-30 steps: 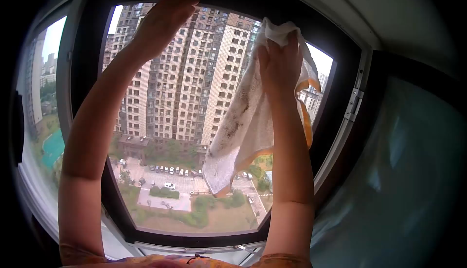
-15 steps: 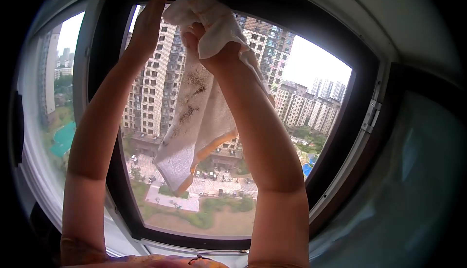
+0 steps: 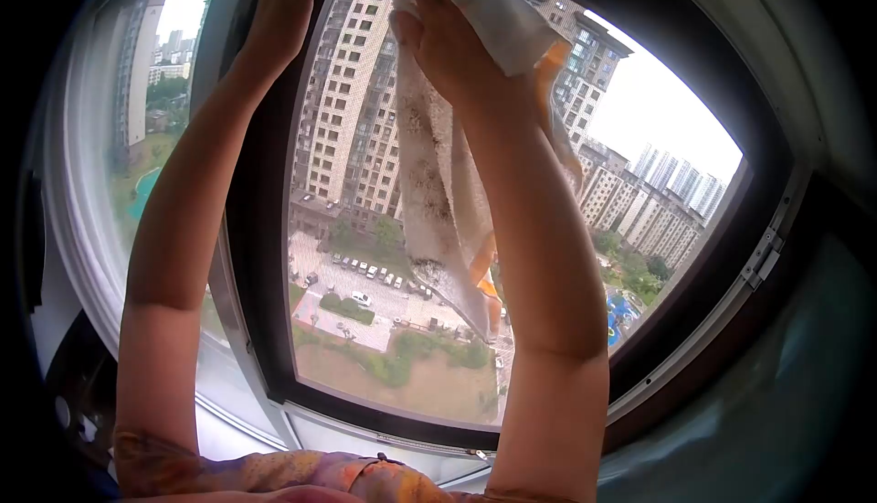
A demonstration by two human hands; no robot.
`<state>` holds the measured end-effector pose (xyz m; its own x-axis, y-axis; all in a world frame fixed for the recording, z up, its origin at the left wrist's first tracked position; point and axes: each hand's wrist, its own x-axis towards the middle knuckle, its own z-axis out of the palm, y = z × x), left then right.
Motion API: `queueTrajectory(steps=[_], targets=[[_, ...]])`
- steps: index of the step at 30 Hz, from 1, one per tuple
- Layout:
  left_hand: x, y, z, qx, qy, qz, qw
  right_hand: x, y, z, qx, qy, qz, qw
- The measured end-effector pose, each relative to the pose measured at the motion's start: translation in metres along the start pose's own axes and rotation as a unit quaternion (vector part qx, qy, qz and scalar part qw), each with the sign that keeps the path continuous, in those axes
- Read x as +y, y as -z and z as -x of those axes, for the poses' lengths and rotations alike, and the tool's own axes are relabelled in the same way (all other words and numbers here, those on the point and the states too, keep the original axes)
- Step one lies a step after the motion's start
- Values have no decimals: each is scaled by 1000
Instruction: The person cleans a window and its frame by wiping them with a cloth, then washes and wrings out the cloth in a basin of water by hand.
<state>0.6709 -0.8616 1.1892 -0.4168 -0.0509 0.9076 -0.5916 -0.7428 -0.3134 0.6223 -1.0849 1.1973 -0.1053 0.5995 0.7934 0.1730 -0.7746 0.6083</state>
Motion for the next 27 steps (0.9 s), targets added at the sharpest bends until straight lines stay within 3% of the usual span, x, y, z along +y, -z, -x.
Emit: queueTrajectory(steps=[1,3,5,6,7,8,9,10,11,12,13,15,17,18,19,21,23,25,26,27], targets=[[0,0,6,-8,4,0,1000,-15,3,-9,33,1,38,999],[7,-1,7,6,99,102,990,-46,13,-19,-34,-167,-175,970],[25,15,0,12,202,282,938,-64,-3,-9,-81,-210,-244,943],[3,4,6,40,32,154,987,-74,-7,6,-89,-118,-194,970],[-19,-7,12,67,-139,18,988,-86,-8,22,-98,-24,-144,984],[-7,-2,11,66,-138,20,988,-101,-7,35,-151,-28,-114,981],[15,9,7,8,15,112,994,-114,-7,50,-202,-31,-84,975],[27,15,5,-50,167,200,964,-126,-19,76,-154,-12,-108,982],[28,14,8,-51,166,200,964,-134,-33,106,-106,6,-132,985],[27,10,15,-83,114,105,984,-135,-33,130,-143,-40,-258,955],[25,8,17,-112,57,6,992,-124,-21,124,-139,-41,-258,955],[37,12,15,-131,78,70,986,-90,17,99,-227,-179,-411,864],[42,13,13,-66,188,347,916,-46,21,80,-264,-113,-140,948],[50,15,11,-35,227,428,874,-27,18,67,-181,-77,-132,972],[38,25,10,-39,195,299,933,-16,15,50,-94,-41,-125,987],[45,34,7,-9,215,353,911,-15,23,10,-115,-93,-70,987],[45,41,7,19,226,412,883,-32,5,-11,-70,-68,-79,992],[38,39,14,31,234,438,867,-69,-14,-22,-99,-97,-32,990],[37,43,16,28,235,434,869,-81,-39,-10,36,14,27,999],[37,47,19,7,228,421,878,-91,-69,6,36,-59,-46,996]])
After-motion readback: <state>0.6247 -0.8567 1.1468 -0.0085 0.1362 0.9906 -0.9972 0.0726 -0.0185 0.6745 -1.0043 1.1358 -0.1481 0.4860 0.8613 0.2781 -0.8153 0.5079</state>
